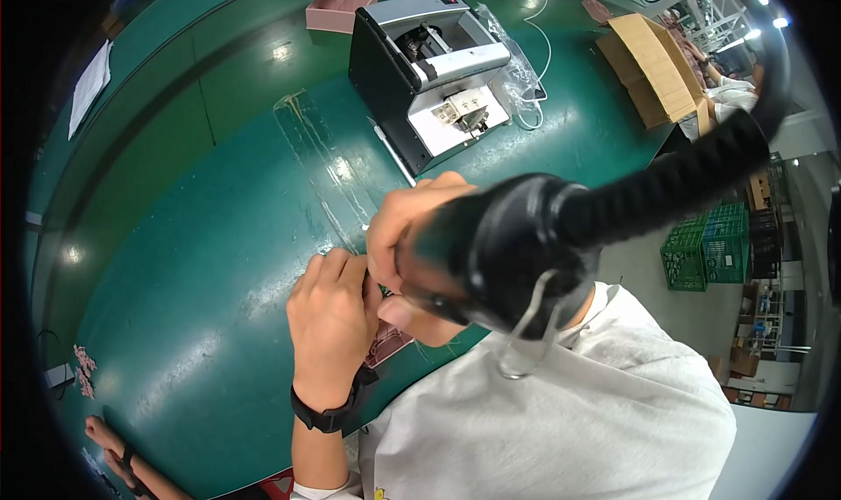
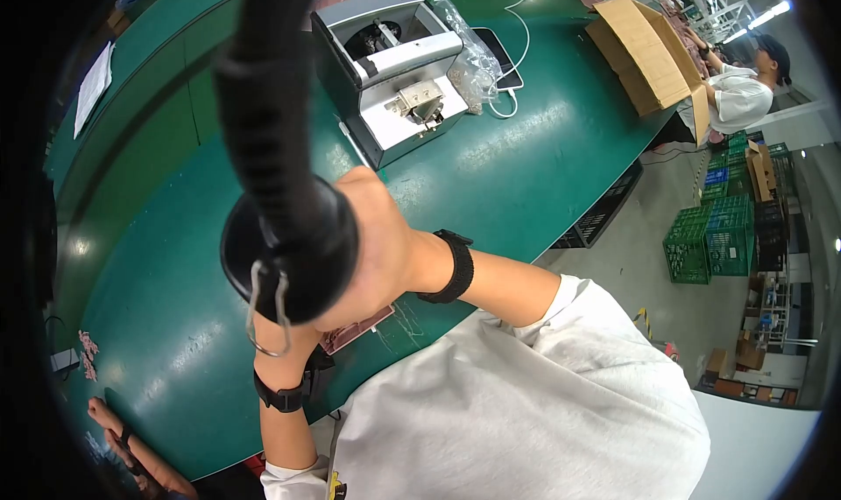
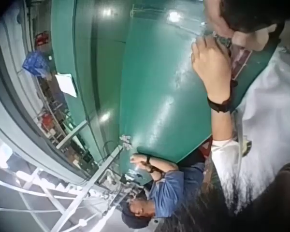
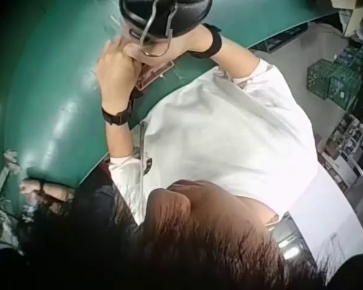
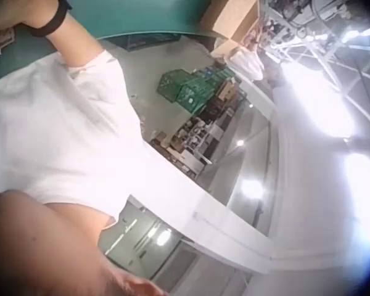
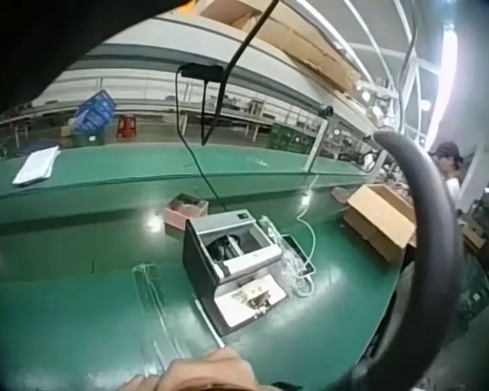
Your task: The person touches a phone, picks up an electric screwdriver, and drives screws into a circuit board inside a pink plastic housing. They then use a thin metal tool to adjust components on the board before using the electric screwdriver again.
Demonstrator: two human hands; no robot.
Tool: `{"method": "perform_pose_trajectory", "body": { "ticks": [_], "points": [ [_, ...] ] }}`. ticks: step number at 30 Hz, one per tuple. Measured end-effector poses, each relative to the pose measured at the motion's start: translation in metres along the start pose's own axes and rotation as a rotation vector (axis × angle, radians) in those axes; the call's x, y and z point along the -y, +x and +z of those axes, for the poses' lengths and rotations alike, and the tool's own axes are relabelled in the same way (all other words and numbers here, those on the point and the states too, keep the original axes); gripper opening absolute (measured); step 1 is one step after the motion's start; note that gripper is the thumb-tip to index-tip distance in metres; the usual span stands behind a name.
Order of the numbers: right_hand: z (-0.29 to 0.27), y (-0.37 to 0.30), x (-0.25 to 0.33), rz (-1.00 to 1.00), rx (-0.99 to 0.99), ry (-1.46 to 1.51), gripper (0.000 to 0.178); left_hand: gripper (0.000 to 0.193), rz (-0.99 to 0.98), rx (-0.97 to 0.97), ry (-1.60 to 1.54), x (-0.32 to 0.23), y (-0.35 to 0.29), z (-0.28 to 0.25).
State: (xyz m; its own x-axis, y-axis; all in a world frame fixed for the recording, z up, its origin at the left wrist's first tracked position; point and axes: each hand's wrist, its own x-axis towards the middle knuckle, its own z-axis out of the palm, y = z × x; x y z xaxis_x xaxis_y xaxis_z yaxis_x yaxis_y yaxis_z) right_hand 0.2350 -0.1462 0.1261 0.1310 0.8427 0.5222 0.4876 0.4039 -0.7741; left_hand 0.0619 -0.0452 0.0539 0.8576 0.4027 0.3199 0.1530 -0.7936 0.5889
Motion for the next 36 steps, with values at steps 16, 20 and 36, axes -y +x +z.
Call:
{"method": "perform_pose_trajectory", "body": {
  "ticks": [16,20,36],
  "points": [
    [-0.003,0.0,0.0,-0.094,-0.353,-0.024,0.036,0.12,-0.194,0.221,-0.248,0.005,-0.039,-0.019],
    [-0.081,0.005,0.0,-0.147,-0.456,-0.043,0.026,0.121,-0.204,0.211,-0.286,0.0,-0.025,0.001],
    [-0.071,-0.006,-0.003,-0.049,-0.472,0.388,0.032,0.115,-0.017,0.166,-0.316,0.008,0.013,0.05]
  ]
}}
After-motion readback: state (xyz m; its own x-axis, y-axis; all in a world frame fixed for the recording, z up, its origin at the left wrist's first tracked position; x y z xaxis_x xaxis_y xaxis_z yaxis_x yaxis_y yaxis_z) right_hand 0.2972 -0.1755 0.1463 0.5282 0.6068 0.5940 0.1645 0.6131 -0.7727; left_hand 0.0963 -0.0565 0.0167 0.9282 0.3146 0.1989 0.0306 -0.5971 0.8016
